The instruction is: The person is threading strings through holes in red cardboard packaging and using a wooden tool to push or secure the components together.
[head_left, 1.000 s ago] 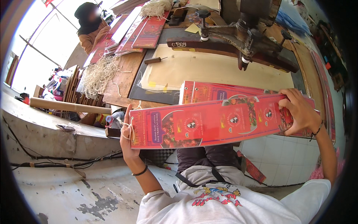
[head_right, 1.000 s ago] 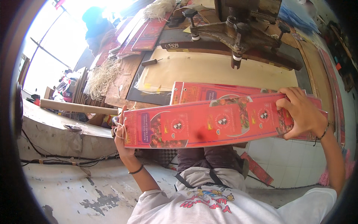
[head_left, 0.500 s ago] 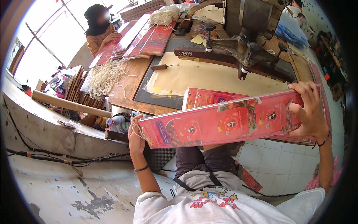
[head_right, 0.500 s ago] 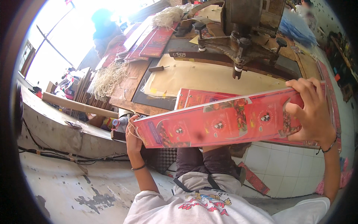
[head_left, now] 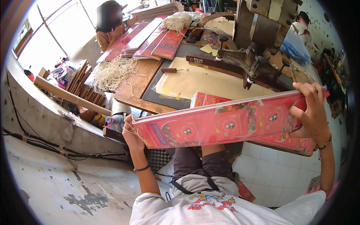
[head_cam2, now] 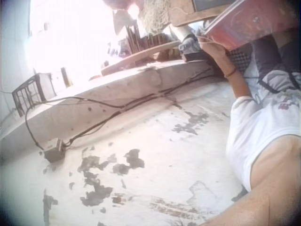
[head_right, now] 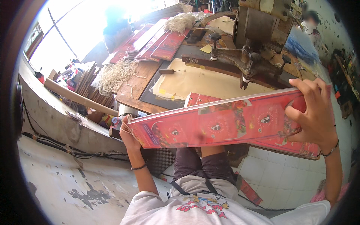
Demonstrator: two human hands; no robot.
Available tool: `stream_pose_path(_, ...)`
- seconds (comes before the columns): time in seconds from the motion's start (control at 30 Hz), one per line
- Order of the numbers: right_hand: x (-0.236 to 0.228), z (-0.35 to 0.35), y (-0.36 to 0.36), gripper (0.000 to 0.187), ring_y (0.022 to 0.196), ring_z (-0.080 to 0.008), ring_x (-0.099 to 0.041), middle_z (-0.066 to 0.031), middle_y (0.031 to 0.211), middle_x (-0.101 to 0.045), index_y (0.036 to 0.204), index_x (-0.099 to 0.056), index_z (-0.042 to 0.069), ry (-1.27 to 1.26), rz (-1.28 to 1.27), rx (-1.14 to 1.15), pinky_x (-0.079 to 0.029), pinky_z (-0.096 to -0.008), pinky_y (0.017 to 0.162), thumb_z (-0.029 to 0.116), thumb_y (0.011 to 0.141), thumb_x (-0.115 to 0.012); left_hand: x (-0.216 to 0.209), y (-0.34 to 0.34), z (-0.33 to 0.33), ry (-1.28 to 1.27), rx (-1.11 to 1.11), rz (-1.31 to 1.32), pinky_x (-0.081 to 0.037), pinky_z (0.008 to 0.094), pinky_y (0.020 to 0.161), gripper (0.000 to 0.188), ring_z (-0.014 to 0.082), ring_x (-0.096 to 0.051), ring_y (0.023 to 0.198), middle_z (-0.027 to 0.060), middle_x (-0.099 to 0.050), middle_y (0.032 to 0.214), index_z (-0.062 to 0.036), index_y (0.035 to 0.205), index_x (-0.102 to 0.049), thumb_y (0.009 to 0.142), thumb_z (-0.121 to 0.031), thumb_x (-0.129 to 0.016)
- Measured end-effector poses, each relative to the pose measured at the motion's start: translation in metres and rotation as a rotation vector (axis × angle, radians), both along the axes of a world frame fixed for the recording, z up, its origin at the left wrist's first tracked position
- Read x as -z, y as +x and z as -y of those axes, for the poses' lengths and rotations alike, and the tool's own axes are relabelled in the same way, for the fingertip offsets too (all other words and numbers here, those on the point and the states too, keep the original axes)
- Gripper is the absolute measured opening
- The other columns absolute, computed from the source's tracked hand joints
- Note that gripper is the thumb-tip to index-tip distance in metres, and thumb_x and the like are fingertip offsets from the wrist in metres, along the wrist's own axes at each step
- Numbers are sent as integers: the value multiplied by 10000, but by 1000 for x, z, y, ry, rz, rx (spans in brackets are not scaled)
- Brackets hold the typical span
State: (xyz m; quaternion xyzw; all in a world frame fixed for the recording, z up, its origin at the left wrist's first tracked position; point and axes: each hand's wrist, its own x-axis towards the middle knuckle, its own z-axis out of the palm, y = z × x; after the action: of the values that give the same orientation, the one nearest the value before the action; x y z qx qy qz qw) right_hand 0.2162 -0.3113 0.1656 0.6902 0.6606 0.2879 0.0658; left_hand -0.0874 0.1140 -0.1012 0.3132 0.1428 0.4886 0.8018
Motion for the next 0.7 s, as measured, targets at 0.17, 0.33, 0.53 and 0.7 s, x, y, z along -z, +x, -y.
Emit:
stream_pose_path(0.17,-34,5,-18,506,1129,-407,-504,-213,1360,-485,805,-547,132,113,259,1,-367,-588,930,290,394,-796,-3,-1,-21,52,-119,-86,-539,292,776,85,156,-613,811,49,-619,911,-47,1001,-598,970,-98,-539)
stream_pose_path(0.33,-50,42,-14,522,1191,-423,-492,-222,1376,-483,757,-537,85,210,343,133,-371,-600,959,244,347,-818,-22,6,-33,375,-103,-283,-504,295,835,273,153,-605,910,70,-621,1014,-6,1186,-581,922,-56,-630)
stream_pose_path(0.53,-64,128,-17,660,1258,-405,-466,-193,1430,-443,970,-547,120,298,482,339,-377,-580,1007,217,403,-872,-61,37,-26,713,7,-488,-497,305,899,355,174,-614,1035,93,-638,1129,1,1282,-555,933,-22,-615)
stream_pose_path(0.7,-78,195,-40,855,1267,-404,-458,-184,1443,-431,1209,-452,195,387,634,528,-379,-552,1035,200,456,-857,-69,75,-20,856,-2,-487,-472,280,866,138,127,-583,931,47,-620,986,4,1085,-615,961,-53,-595)
